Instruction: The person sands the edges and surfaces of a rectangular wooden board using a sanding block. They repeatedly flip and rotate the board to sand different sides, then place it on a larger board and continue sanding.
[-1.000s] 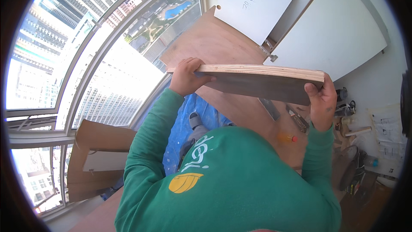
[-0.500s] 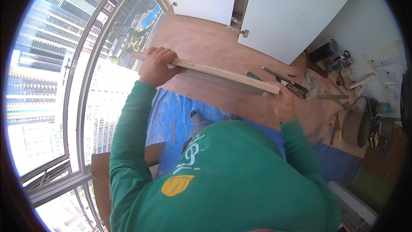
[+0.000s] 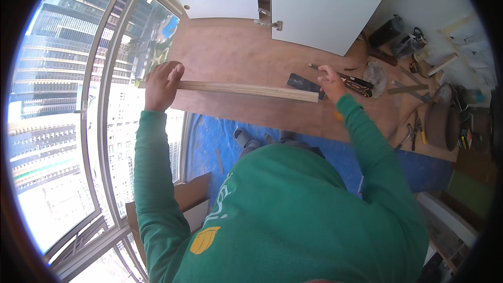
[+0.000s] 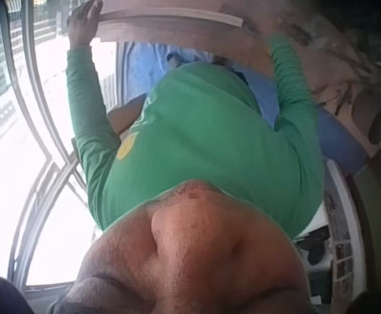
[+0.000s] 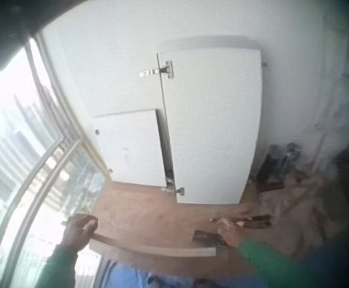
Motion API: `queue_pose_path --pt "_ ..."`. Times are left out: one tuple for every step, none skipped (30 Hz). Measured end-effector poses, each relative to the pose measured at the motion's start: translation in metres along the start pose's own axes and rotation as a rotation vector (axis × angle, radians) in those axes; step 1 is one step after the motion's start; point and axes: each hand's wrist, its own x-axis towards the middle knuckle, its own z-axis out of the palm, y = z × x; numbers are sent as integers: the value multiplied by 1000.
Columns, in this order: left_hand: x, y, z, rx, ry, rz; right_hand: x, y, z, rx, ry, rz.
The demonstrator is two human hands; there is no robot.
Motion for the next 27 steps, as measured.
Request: queue_pose_path --pt "5 -3 4 31 24 -71 14 19 13 -272 -1 -71" --pt "10 -6 8 65 47 -153 27 37 27 -508 -17 -170" --pt "12 -8 11 52 60 -149 35 53 40 -758 -39 -215" --pt "15 -10 13 39 54 -166 41 66 52 -869 -10 -259" --pt "18 -11 15 26 50 -184 45 76 67 -998 15 -250" --pt "20 -12 17 58 23 -205 47 83 78 -1151 33 -196" --pt "22 -12 18 90 -3 -224 49 87 84 -1132 54 -207" --pt "23 -12 18 123 -28 -241 50 90 88 -1138 71 -174" --pt "24 -11 19 131 -16 -253 51 91 90 -1144 67 -137" --pt "24 -9 19 140 -10 -256 53 92 90 -1131 71 -113" --pt "24 -8 19 149 -3 -259 55 93 89 -1119 55 -84" --pt "24 -6 19 156 6 -260 58 94 88 -1111 68 -78" --pt "24 -5 19 160 -1 -267 61 96 86 -1066 40 -44" --pt "24 -4 19 164 -5 -274 64 97 85 -1025 38 -34" --pt "24 -3 18 163 -12 -288 67 96 83 -1001 71 -42" --pt "25 -3 17 178 -20 -285 68 93 78 -855 90 -89" --pt "25 -2 16 186 -31 -291 67 86 73 -727 140 -150" --pt "24 -1 16 183 -39 -307 64 75 67 -607 159 -126" --pt "24 -1 16 180 -20 -290 58 60 56 -352 110 -174" --pt "23 0 16 170 5 -283 49 40 40 -105 30 -137" --pt "23 0 17 162 31 -279 38 14 21 117 -11 -25" --pt "22 1 17 159 46 -268 20 -14 1 286 -115 -157" --pt "23 1 18 158 61 -257 -2 -43 -21 451 -209 -253" --pt "23 2 18 146 86 -239 -22 -74 -38 367 -193 -249" --pt "25 2 18 155 90 -244 -41 -106 -50 310 -233 -322" --pt "25 2 19 138 98 -253 -60 -134 -55 150 -226 -379" --pt "26 2 19 114 117 -254 -78 -159 -52 4 -233 -497"
